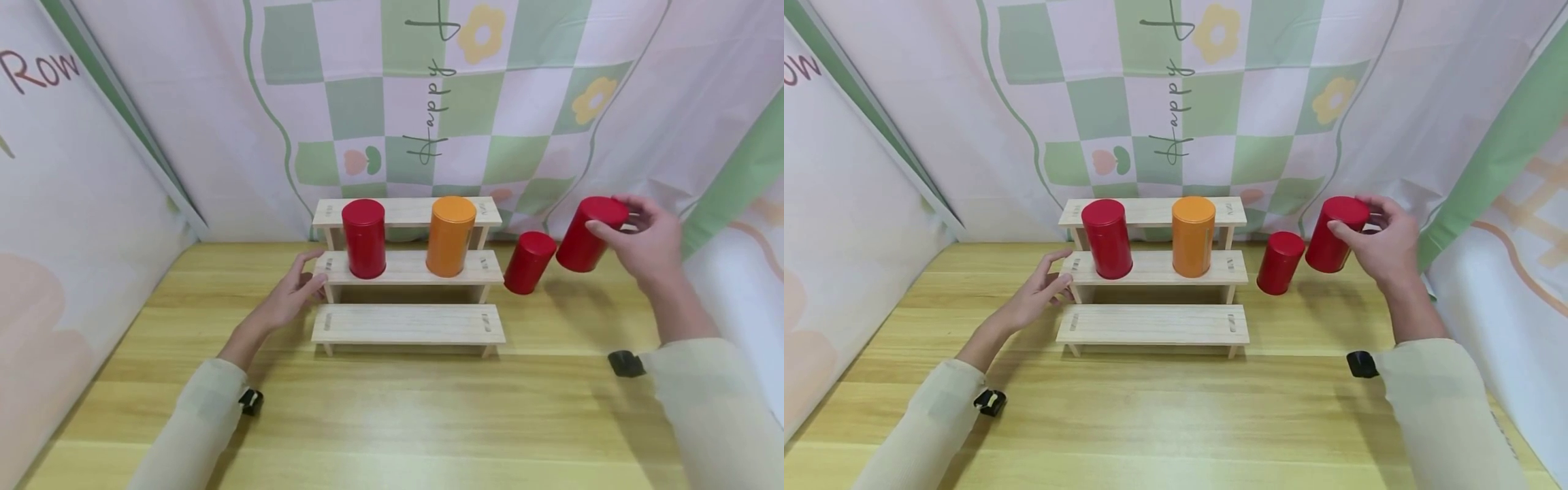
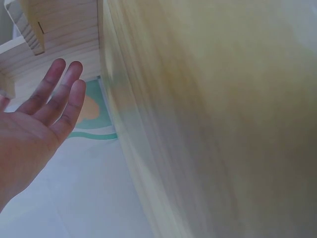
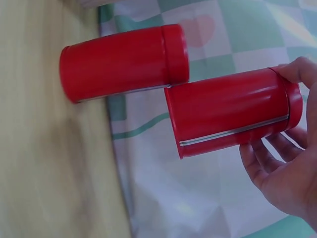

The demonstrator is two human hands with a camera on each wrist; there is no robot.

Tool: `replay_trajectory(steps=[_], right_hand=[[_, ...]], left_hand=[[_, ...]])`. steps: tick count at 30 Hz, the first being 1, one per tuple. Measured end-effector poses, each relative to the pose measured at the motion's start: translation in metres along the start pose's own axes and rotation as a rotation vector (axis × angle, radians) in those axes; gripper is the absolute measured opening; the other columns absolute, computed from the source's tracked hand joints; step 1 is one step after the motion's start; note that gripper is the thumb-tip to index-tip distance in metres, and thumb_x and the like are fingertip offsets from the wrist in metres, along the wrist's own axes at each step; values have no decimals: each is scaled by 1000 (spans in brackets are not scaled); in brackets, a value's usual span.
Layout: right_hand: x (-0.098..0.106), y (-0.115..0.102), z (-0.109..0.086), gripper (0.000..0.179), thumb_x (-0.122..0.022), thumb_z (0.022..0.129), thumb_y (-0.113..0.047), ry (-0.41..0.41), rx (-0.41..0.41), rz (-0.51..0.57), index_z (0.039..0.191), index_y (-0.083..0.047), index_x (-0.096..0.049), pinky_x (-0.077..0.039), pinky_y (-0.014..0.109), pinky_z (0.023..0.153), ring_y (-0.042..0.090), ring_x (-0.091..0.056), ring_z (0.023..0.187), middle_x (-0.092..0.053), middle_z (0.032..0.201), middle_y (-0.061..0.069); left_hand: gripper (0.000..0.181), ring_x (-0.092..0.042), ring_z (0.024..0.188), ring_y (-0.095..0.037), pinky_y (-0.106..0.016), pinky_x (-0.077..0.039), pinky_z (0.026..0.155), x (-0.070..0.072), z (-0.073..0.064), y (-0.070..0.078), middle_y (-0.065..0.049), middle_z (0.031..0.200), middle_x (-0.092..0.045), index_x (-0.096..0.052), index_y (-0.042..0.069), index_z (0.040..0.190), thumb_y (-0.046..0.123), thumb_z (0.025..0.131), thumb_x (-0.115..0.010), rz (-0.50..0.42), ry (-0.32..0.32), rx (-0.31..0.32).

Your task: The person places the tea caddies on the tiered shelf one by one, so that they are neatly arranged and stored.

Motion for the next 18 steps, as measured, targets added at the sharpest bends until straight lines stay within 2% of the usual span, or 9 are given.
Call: replay_trajectory(steps=[7,18], right_hand=[[4,-26,-9,57,-72,90,-28,40,57,30,142,-19,-52,-46,2,69,-4,-53,92,-53,103,-27],[6,-56,-18,58,-75,87,-22,67,129,94,141,-15,-55,-45,2,75,-1,-55,95,-57,108,-22]], left_hand=[[55,-66,99,-38,-45,-53,78,0,1,-1,-22,105,-69,-20,21,155,37,107,-40,5,-3,0],[56,-65,97,-39,-43,-53,74,1,1,0,-24,103,-69,-19,18,155,36,107,-41,4,3,-22]])
Point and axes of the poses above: each hand's wrist, its own z-axis towards the middle knuckle, its own x-axis out of the back of the hand, y = z × x, the point moved 10 cm from there along z, towards the middle knuckle
